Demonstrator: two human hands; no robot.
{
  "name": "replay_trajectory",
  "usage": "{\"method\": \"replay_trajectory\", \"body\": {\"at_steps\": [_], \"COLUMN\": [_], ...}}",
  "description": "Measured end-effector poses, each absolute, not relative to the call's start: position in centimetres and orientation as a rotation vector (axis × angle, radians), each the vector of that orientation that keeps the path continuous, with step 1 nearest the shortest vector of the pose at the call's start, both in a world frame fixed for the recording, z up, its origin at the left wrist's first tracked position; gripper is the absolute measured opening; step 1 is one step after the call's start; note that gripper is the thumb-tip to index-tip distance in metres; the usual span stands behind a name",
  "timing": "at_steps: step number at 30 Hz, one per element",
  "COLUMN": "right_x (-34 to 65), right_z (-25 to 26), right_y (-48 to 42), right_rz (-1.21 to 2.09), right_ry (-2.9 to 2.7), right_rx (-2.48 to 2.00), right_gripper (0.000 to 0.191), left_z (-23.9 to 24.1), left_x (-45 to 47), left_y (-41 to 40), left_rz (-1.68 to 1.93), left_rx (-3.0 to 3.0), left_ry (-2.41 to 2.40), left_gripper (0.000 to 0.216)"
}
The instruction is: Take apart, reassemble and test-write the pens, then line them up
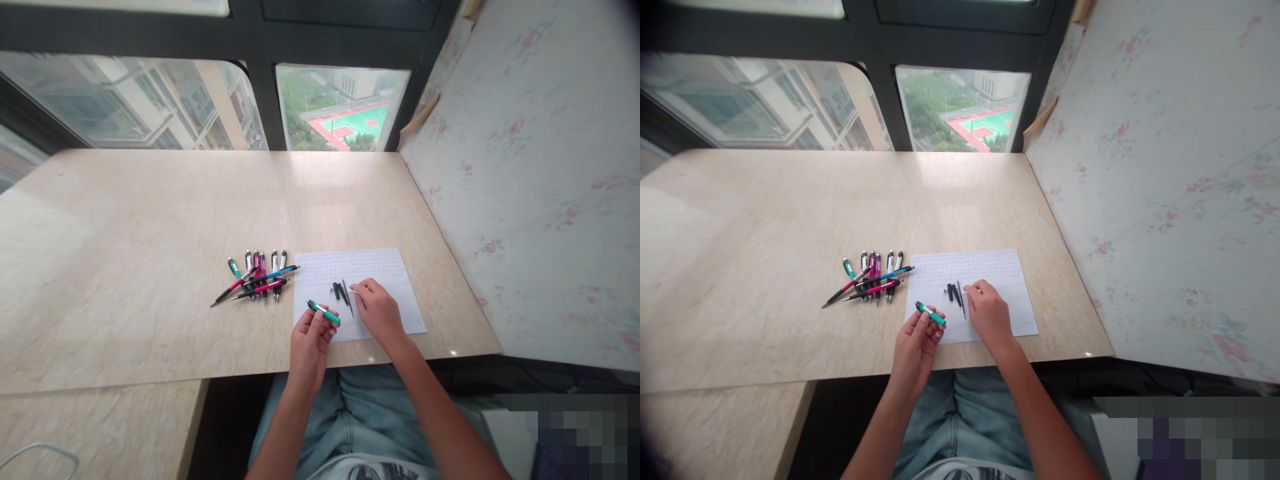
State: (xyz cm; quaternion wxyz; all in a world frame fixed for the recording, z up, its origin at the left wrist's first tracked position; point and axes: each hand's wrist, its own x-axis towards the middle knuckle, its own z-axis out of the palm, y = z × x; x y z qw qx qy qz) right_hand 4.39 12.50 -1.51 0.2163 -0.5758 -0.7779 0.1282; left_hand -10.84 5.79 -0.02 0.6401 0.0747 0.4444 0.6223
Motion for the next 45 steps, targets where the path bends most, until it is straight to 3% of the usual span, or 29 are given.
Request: {"method": "replay_trajectory", "body": {"at_steps": [24,35,45], "right_x": [4.6,4.0,3.1], "right_z": [-1.9,3.3,3.5], "right_y": [11.9,8.4,8.5], "right_rz": [0.422,0.93,0.876], "right_ry": [-2.088,-1.818,-1.818], "right_rx": [-1.605,-1.343,-1.313], "right_gripper": [0.016,0.011,0.012], "left_z": [0.4,0.2,0.2], "left_x": [-10.7,-10.8,-10.5], "left_y": [5.9,6.1,5.7], "left_rz": [1.42,1.46,1.45], "left_rx": [0.158,0.095,0.134], "left_ry": [1.097,1.055,0.984], "left_gripper": [0.034,0.031,0.025]}}
